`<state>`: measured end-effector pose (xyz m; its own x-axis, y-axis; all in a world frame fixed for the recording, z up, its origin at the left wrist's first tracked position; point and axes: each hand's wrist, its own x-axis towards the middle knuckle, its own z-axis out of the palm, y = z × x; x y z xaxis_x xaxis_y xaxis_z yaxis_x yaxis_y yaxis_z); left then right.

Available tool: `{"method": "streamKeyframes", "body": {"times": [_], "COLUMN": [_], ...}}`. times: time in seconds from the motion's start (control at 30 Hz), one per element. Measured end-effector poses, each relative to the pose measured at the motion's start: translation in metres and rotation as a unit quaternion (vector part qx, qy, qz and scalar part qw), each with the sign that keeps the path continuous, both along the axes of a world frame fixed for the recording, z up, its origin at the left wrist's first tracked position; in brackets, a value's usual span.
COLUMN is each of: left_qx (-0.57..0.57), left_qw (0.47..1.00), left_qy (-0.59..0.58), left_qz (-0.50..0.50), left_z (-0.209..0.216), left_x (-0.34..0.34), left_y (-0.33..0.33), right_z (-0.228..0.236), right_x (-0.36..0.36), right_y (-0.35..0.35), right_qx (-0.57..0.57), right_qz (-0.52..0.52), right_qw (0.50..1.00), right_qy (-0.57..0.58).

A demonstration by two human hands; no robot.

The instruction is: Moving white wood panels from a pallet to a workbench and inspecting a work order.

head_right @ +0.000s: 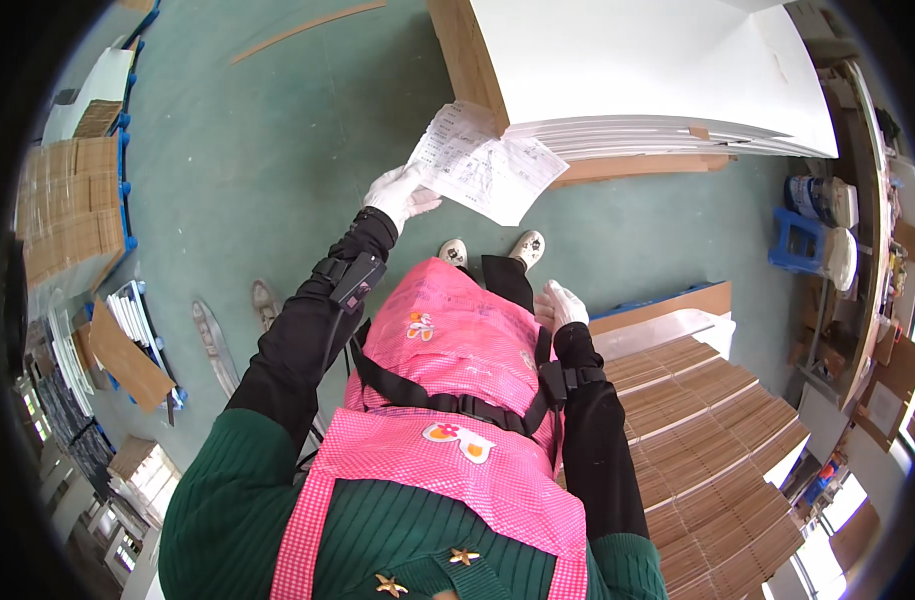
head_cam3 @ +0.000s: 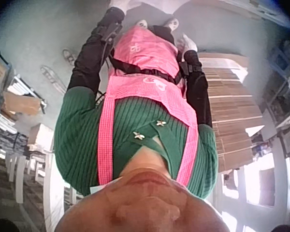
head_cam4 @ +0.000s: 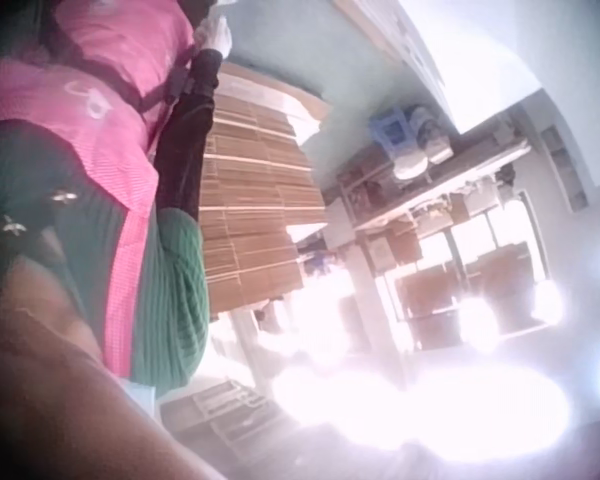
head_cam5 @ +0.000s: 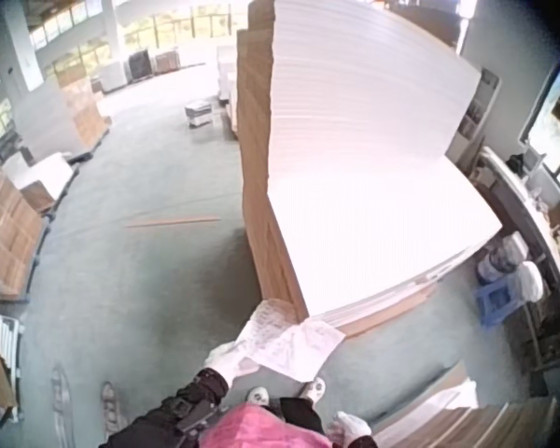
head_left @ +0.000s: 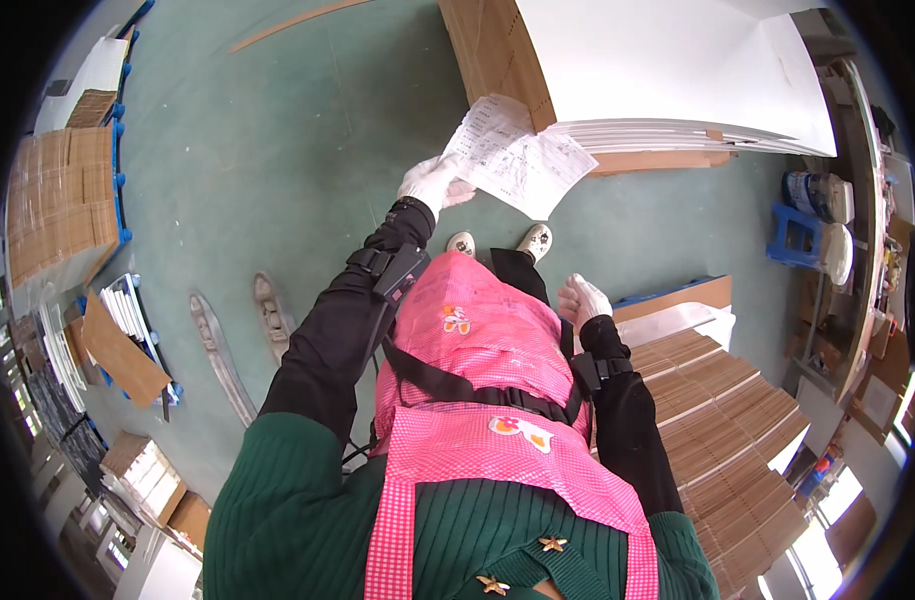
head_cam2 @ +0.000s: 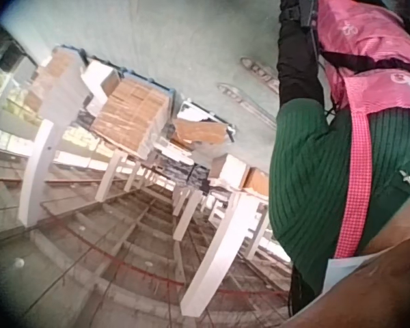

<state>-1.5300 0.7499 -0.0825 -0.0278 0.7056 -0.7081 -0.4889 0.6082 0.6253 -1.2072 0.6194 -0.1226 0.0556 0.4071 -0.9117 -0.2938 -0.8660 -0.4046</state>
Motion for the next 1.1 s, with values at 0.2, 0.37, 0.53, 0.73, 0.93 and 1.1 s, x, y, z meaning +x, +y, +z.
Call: {"method": "streamKeyframes", "body": {"times": [0.2, 0.37, 0.53, 0.73, 0.93, 1.1], "left_qx": [0.014, 0.022, 0.009, 0.007, 0.005, -0.006], "left_qw": [0.999, 0.999, 1.0, 1.0, 1.0, 1.0], "left_qy": [-0.033, -0.043, -0.019, -0.015, -0.014, -0.012], "left_qz": [0.002, -0.005, -0.011, -0.007, -0.008, -0.012], "left_z": [0.0, -0.002, 0.001, -0.001, -0.003, -0.003], "left_x": [-0.005, -0.002, 0.001, -0.001, -0.002, -0.001], "left_y": [-0.006, -0.005, -0.002, -0.002, -0.002, 0.0], "right_z": [0.004, 0.004, 0.0, 0.0, -0.002, -0.009], "right_x": [-0.005, -0.003, 0.002, 0.003, 0.008, 0.013], "right_y": [0.0, -0.002, -0.007, -0.011, -0.012, -0.012], "right_qx": [-0.006, 0.015, 0.015, 0.017, 0.016, 0.014], "right_qz": [0.004, 0.015, 0.006, 0.01, 0.03, 0.045], "right_qw": [1.0, 1.0, 1.0, 1.0, 0.999, 0.998], "right_qy": [-0.021, 0.011, 0.006, -0.01, -0.036, -0.041]}}
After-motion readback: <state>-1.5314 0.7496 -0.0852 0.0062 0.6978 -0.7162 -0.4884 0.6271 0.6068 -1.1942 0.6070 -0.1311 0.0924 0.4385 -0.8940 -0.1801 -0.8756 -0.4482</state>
